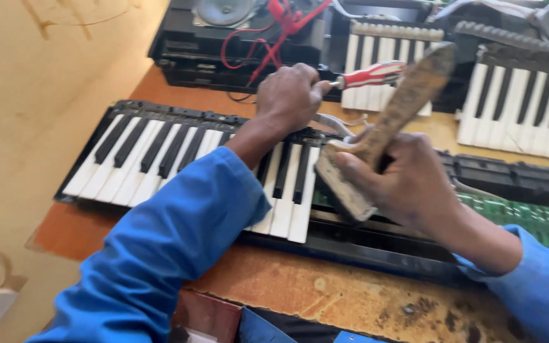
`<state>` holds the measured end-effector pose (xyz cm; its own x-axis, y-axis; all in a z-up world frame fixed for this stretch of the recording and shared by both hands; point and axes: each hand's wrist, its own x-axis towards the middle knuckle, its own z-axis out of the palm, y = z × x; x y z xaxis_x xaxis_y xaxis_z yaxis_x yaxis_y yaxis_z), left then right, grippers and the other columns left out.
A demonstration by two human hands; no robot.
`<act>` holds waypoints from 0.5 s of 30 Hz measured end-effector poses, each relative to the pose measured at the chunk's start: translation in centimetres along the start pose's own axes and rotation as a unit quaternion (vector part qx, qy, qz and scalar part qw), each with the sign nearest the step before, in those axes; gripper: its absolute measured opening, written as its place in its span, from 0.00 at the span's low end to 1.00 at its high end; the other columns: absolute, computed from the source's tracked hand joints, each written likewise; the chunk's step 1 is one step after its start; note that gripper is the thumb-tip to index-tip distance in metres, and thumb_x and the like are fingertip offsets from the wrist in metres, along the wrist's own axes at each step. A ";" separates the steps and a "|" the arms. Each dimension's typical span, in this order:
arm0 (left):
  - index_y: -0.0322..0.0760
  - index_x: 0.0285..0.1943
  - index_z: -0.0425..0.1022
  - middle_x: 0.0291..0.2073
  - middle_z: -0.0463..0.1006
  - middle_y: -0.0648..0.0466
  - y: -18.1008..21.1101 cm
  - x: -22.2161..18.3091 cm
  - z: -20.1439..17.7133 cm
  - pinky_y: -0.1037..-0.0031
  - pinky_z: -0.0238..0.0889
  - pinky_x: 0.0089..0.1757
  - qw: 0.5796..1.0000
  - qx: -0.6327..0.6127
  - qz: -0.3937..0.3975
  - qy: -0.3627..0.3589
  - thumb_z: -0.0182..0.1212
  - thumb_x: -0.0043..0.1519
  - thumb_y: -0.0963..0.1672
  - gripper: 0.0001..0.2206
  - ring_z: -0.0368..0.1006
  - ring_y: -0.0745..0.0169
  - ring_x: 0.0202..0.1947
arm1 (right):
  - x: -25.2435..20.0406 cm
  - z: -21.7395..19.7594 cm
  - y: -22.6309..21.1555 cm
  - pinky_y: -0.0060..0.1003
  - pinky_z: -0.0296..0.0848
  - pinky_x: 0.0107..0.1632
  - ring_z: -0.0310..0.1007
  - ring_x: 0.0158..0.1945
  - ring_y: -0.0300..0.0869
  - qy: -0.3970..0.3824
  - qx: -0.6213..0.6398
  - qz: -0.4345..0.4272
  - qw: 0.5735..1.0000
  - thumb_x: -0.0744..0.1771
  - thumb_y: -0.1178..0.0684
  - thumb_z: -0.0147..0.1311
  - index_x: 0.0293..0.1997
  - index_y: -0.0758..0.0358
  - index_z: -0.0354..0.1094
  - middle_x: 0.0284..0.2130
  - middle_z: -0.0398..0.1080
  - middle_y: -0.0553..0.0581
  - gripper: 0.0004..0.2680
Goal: Disassembling an electronic keyboard to clean the internal circuit board and components using a brush and screwdriver.
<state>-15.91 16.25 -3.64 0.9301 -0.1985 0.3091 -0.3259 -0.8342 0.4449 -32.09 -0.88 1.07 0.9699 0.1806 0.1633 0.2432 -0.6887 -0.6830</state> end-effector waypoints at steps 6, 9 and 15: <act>0.46 0.29 0.76 0.19 0.74 0.58 0.1 -0.4 -0.5 0.62 0.62 0.27 0.999 0.008 -0.031 -0.019 0.59 0.69 0.54 0.18 0.69 0.59 0.21 | -1.6 -4.5 1.2 0.31 0.57 0.09 0.61 0.07 0.40 -0.023 -0.228 0.205 0.952 0.70 0.40 0.57 0.38 0.58 0.80 0.12 0.74 0.56 0.13; 0.45 0.29 0.77 0.24 0.79 0.55 0.3 -0.3 -0.7 0.57 0.65 0.31 0.999 0.014 -0.033 -0.027 0.59 0.67 0.54 0.18 0.74 0.53 0.26 | -1.7 -5.0 1.8 0.37 0.65 0.12 0.63 0.10 0.45 0.006 -0.258 0.225 0.940 0.68 0.42 0.57 0.61 0.47 0.74 0.16 0.79 0.62 0.15; 0.48 0.37 0.82 0.38 0.83 0.46 -0.7 0.3 1.1 0.46 0.68 0.35 0.997 0.071 0.016 -0.015 0.59 0.63 0.55 0.14 0.78 0.34 0.41 | -0.4 2.6 0.5 0.28 0.60 0.25 0.60 0.21 0.30 0.143 0.082 -0.037 0.986 0.65 0.54 0.54 0.45 0.51 0.79 0.23 0.73 0.43 0.08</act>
<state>-15.22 16.20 -4.82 0.9248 -0.2400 0.2953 -0.3306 -0.8911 0.3109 -32.41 0.55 -1.15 0.9192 0.0047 0.3939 0.3303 -0.5537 -0.7644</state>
